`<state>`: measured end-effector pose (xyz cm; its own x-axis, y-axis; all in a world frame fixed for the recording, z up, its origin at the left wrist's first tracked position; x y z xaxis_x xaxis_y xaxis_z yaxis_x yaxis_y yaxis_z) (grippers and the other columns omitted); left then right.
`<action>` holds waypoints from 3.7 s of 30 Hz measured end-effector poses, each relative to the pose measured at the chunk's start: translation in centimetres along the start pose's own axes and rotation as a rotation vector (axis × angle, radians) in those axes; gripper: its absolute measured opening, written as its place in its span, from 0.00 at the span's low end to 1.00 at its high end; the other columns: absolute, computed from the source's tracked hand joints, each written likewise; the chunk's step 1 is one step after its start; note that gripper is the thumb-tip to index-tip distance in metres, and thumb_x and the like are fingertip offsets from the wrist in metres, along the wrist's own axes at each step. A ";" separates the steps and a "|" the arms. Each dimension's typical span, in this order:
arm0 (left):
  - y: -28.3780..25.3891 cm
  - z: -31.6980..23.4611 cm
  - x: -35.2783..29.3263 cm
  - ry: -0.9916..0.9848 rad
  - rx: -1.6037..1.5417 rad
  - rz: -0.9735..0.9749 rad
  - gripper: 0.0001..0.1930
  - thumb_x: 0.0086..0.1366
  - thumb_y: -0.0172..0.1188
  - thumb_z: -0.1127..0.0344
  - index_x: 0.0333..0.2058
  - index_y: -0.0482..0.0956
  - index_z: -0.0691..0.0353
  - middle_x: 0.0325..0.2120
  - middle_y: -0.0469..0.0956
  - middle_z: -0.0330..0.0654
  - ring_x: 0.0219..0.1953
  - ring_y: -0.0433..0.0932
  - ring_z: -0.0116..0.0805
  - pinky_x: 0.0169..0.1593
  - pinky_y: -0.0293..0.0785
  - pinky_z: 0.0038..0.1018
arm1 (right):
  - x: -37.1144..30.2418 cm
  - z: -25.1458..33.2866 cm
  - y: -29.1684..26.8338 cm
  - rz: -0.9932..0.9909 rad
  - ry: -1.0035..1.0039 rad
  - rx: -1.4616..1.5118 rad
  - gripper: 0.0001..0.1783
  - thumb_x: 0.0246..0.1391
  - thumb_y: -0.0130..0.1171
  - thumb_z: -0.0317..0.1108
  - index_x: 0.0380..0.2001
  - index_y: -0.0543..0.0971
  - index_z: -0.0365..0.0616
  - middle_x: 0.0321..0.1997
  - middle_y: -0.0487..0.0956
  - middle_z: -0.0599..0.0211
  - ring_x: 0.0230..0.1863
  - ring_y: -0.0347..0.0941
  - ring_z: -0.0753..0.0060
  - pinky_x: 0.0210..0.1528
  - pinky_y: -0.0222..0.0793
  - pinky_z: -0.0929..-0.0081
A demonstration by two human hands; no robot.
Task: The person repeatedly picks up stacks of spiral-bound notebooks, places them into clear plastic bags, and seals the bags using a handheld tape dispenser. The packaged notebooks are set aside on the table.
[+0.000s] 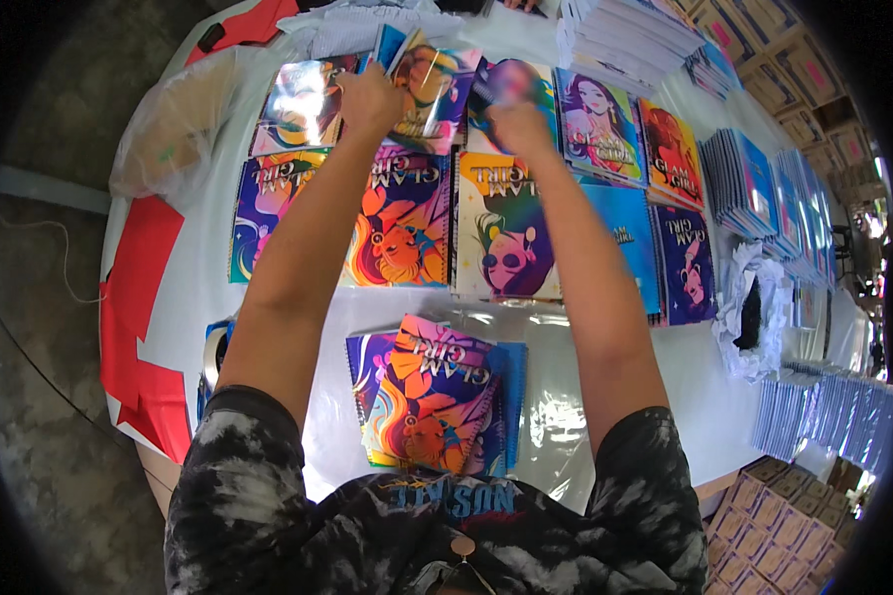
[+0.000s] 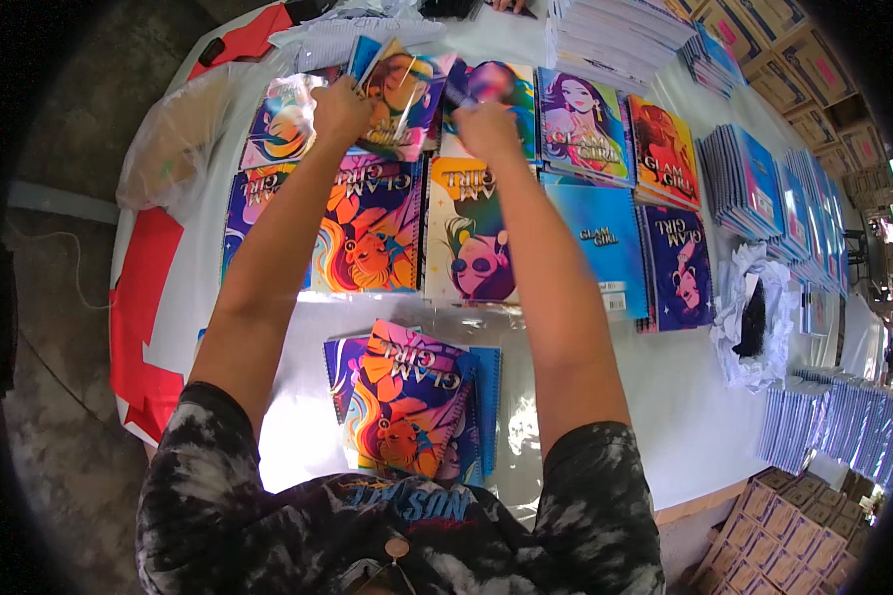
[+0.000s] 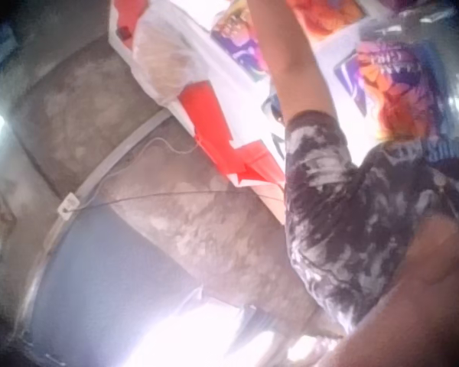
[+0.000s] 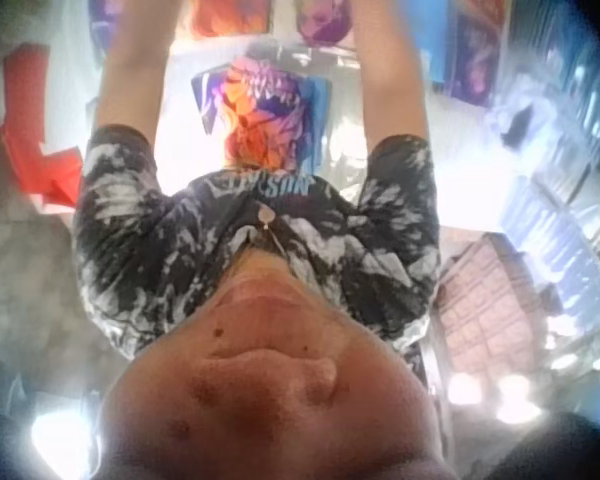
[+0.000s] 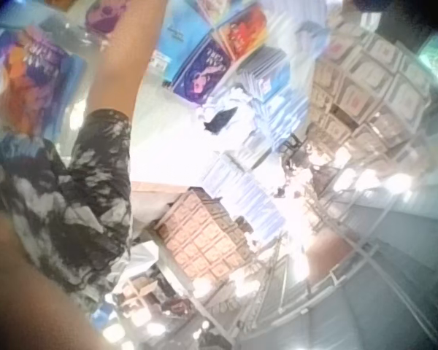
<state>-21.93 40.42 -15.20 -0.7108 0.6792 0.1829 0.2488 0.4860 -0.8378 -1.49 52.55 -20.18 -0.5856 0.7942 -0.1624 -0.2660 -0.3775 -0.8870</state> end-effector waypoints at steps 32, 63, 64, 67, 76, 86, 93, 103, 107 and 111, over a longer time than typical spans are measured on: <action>-14.5 7.9 -40.6 0.186 -0.139 0.194 0.14 0.53 0.65 0.63 0.31 0.72 0.66 0.34 0.72 0.52 0.38 0.72 0.46 0.41 0.69 0.36 | -32.8 1.2 2.8 0.078 -0.471 0.197 0.24 0.34 0.45 0.11 0.34 0.74 0.48 0.63 0.65 0.68 0.70 0.45 0.60 0.67 0.37 0.52; -10.4 3.2 -38.9 0.306 -0.010 0.337 0.31 0.54 0.59 0.49 0.57 0.66 0.48 0.63 0.51 0.53 0.65 0.45 0.57 0.63 0.38 0.53 | -20.1 -10.4 -7.1 -0.327 -0.222 0.373 0.12 0.44 0.54 0.22 0.35 0.80 0.44 0.41 0.79 0.61 0.50 0.71 0.61 0.52 0.64 0.64; -8.7 3.1 -40.0 0.314 0.103 0.442 0.32 0.53 0.60 0.50 0.57 0.66 0.45 0.63 0.50 0.52 0.65 0.44 0.58 0.63 0.38 0.54 | -18.9 -11.7 -8.4 -0.459 -0.245 0.178 0.13 0.45 0.55 0.24 0.36 0.80 0.47 0.40 0.79 0.62 0.47 0.72 0.59 0.49 0.65 0.64; -8.6 2.3 -41.0 0.336 0.154 0.513 0.31 0.52 0.60 0.50 0.57 0.67 0.42 0.63 0.51 0.52 0.65 0.45 0.58 0.62 0.37 0.56 | -15.2 -16.0 -11.3 -0.696 -0.028 -0.394 0.19 0.46 0.55 0.27 0.44 0.77 0.53 0.41 0.79 0.62 0.46 0.73 0.57 0.47 0.66 0.61; -8.4 1.4 -42.8 0.489 0.034 0.576 0.30 0.49 0.64 0.51 0.53 0.71 0.40 0.62 0.53 0.49 0.64 0.49 0.55 0.62 0.42 0.53 | -12.0 -21.9 -14.2 -0.510 0.217 -0.399 0.16 0.52 0.49 0.31 0.45 0.77 0.50 0.39 0.77 0.50 0.40 0.74 0.49 0.42 0.67 0.53; -20.7 -2.8 -33.7 0.407 -0.204 -0.001 0.15 0.57 0.63 0.61 0.38 0.73 0.65 0.23 0.76 0.43 0.20 0.73 0.37 0.30 0.71 0.23 | -41.0 9.7 -12.8 -0.604 -0.651 0.308 0.25 0.45 0.61 0.36 0.48 0.73 0.37 0.45 0.75 0.58 0.48 0.70 0.61 0.52 0.63 0.67; -10.0 10.6 -39.2 -0.091 -0.166 0.356 0.38 0.55 0.62 0.49 0.54 0.58 0.73 0.47 0.65 0.63 0.51 0.64 0.56 0.54 0.61 0.42 | -44.3 -1.7 7.2 -0.092 0.455 1.061 0.35 0.51 0.60 0.48 0.53 0.66 0.31 0.49 0.73 0.54 0.51 0.68 0.65 0.53 0.62 0.70; -9.8 6.3 -43.2 -0.220 -0.546 0.415 0.52 0.46 0.70 0.56 0.62 0.45 0.70 0.54 0.58 0.59 0.57 0.59 0.48 0.60 0.57 0.38 | -44.7 3.9 8.3 0.065 0.284 1.398 0.22 0.41 0.67 0.30 0.42 0.74 0.37 0.36 0.78 0.66 0.34 0.74 0.75 0.39 0.70 0.75; -16.7 3.6 -43.6 -0.127 -1.244 0.378 0.58 0.43 0.73 0.64 0.63 0.37 0.65 0.54 0.55 0.53 0.58 0.57 0.41 0.58 0.61 0.35 | -48.8 5.6 4.0 -0.069 -0.185 1.283 0.32 0.35 0.70 0.29 0.47 0.70 0.36 0.44 0.74 0.63 0.46 0.70 0.72 0.50 0.67 0.71; -19.5 4.0 -43.8 0.350 -1.001 0.359 0.69 0.28 0.76 0.43 0.63 0.40 0.64 0.62 0.46 0.55 0.65 0.48 0.47 0.65 0.41 0.37 | -50.4 5.7 0.1 -0.313 -0.369 1.240 0.52 0.26 0.77 0.36 0.57 0.60 0.40 0.53 0.69 0.59 0.55 0.64 0.64 0.58 0.59 0.67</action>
<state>1.69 -0.99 -8.91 -0.3066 0.9094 0.2809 0.9315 0.3474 -0.1079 23.62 9.80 -9.66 -0.4918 0.8260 0.2754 -0.8282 -0.5414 0.1448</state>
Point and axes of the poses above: each hand's wrist, its own x-axis towards the middle knuckle, its own y-axis out of the palm, z = x × y, the point moved 7 cm from there along x, towards the middle knuckle
